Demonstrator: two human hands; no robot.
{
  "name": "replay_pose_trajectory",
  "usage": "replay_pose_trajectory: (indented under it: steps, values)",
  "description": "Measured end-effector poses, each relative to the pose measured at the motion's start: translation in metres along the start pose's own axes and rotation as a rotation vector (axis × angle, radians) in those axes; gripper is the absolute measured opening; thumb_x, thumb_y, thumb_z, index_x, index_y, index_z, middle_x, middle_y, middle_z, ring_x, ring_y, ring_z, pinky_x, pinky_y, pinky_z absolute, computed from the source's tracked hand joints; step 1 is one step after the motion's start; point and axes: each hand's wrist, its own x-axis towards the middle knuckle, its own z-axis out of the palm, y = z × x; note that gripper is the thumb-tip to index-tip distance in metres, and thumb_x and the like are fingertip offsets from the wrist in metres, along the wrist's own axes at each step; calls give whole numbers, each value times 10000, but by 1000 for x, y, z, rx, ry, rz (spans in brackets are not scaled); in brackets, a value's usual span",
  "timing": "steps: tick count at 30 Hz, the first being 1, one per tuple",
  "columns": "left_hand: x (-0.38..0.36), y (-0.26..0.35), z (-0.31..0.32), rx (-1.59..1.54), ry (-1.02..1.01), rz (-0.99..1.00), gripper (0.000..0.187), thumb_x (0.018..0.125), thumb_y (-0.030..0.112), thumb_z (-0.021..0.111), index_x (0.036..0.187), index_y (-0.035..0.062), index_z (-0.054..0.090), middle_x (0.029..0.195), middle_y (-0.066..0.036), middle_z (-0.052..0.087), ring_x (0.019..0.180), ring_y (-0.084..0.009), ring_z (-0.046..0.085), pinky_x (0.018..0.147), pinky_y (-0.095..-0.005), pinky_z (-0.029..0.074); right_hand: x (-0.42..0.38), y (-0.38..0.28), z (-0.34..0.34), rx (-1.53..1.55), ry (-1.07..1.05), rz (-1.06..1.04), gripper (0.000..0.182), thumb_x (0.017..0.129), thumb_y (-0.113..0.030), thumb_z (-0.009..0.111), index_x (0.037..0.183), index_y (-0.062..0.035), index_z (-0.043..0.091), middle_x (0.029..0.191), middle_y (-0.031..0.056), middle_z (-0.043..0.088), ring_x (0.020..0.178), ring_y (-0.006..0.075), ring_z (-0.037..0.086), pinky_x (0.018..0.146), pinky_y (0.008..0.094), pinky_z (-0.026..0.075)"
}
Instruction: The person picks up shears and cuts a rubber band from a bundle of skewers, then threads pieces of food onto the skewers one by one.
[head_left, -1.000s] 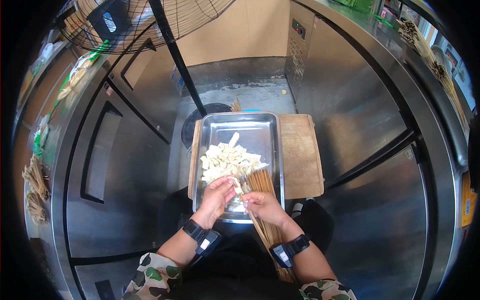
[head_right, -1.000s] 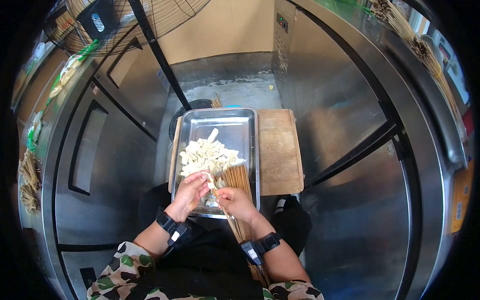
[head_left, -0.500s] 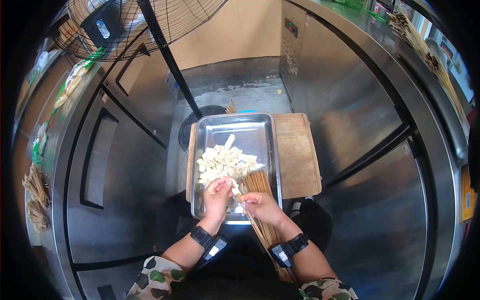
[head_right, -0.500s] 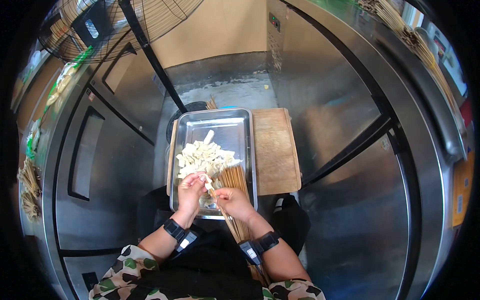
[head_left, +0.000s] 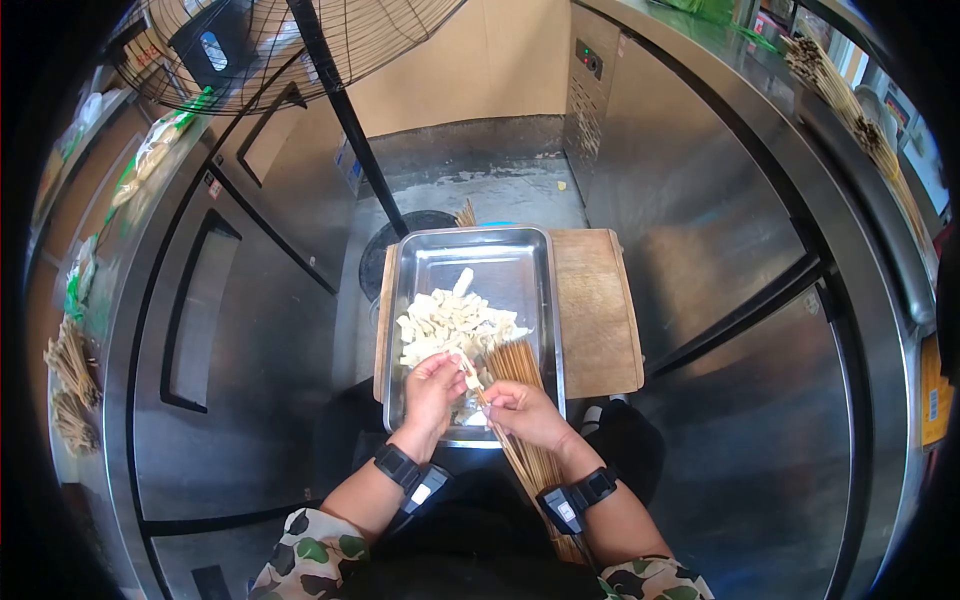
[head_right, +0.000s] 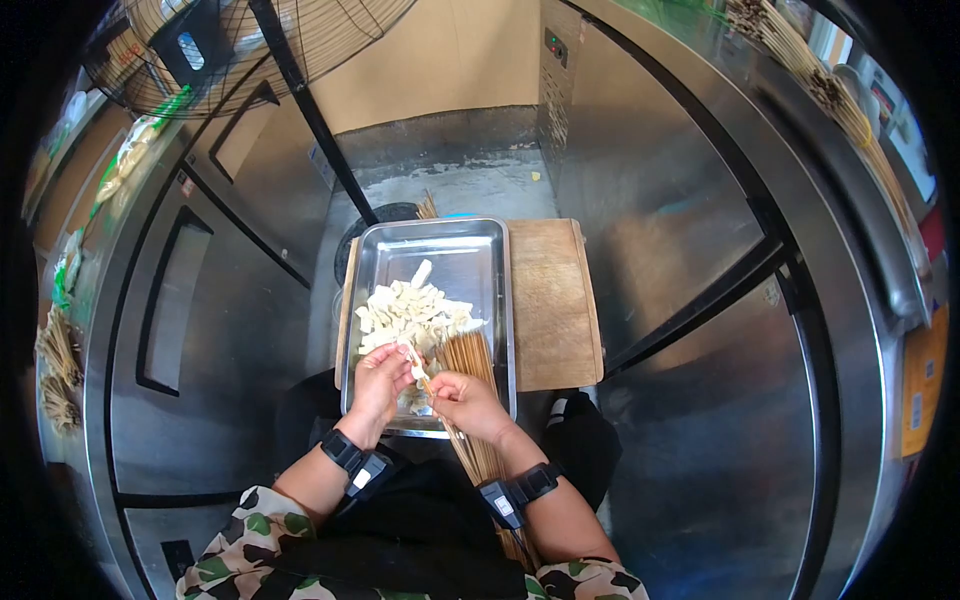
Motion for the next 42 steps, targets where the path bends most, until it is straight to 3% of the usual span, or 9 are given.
replay_pose_trajectory:
  steps: [6, 15, 21, 27, 30, 33, 36, 42]
  values:
    - [1, -4, -3, 96, 46, 57, 96, 848, 71, 616, 934, 30, 607, 829, -43, 632, 707, -97, 596, 615, -207, 504, 2, 5, 0, -32, 23, -1, 27, 848, -34, 558, 870, -44, 547, 651, -26, 543, 558, 31, 483, 490, 186, 369]
    - [-2, -8, -2, 375, -29, 276, 115, 851, 23, 598, 961, -1, 622, 882, -40, 648, 754, -65, 594, 630, -201, 498, 6, 9, 0, -42, 60, 52, 20, 847, -41, 567, 866, -38, 566, 620, -21, 533, 515, 46, 476, 467, 196, 372]
    - [-10, -21, 1, 319, -17, 378, 121, 861, -4, 571, 975, 7, 608, 897, -41, 646, 759, -58, 582, 646, -203, 494, 3, 4, 0, 7, 48, 61, 22, 853, -30, 555, 871, -35, 566, 627, -10, 535, 516, 54, 476, 472, 197, 380]
    - [-15, -29, 0, 234, -141, 247, 139, 856, -8, 571, 994, 5, 566, 927, -64, 631, 753, -69, 583, 648, -203, 493, 2, 6, -3, 45, 69, 7, 30, 850, -22, 558, 879, -32, 563, 646, -7, 546, 528, 56, 480, 475, 205, 386]
    - [-20, -23, 2, 129, -77, 123, 209, 849, 22, 597, 1039, 28, 510, 930, -89, 621, 780, -93, 594, 648, -202, 497, 1, 5, -4, -33, 64, 25, 27, 840, -33, 551, 848, -26, 576, 686, 0, 587, 567, 47, 516, 504, 186, 408]
    - [-17, -15, 0, 59, -56, -110, 259, 850, 60, 609, 1069, 62, 471, 926, -94, 618, 816, -127, 608, 676, -215, 499, -6, 3, -2, -378, 68, -29, 52, 844, -60, 565, 808, -25, 580, 672, 6, 583, 546, 53, 518, 492, 194, 421]
    - [-10, -10, -11, 10, -142, -311, 166, 860, 123, 614, 1001, 95, 533, 923, -84, 641, 819, -140, 618, 700, -253, 503, -14, -3, 0, -431, 28, 105, 89, 847, -84, 575, 781, -24, 576, 662, 6, 578, 527, 60, 518, 487, 201, 433]
    - [-17, -10, -6, -25, -157, -370, 133, 867, 146, 611, 980, 93, 565, 899, -62, 649, 800, -122, 613, 710, -240, 499, -9, 7, -6, -283, -5, 86, 79, 858, -87, 570, 811, -23, 574, 681, 0, 581, 575, 61, 533, 505, 198, 444]
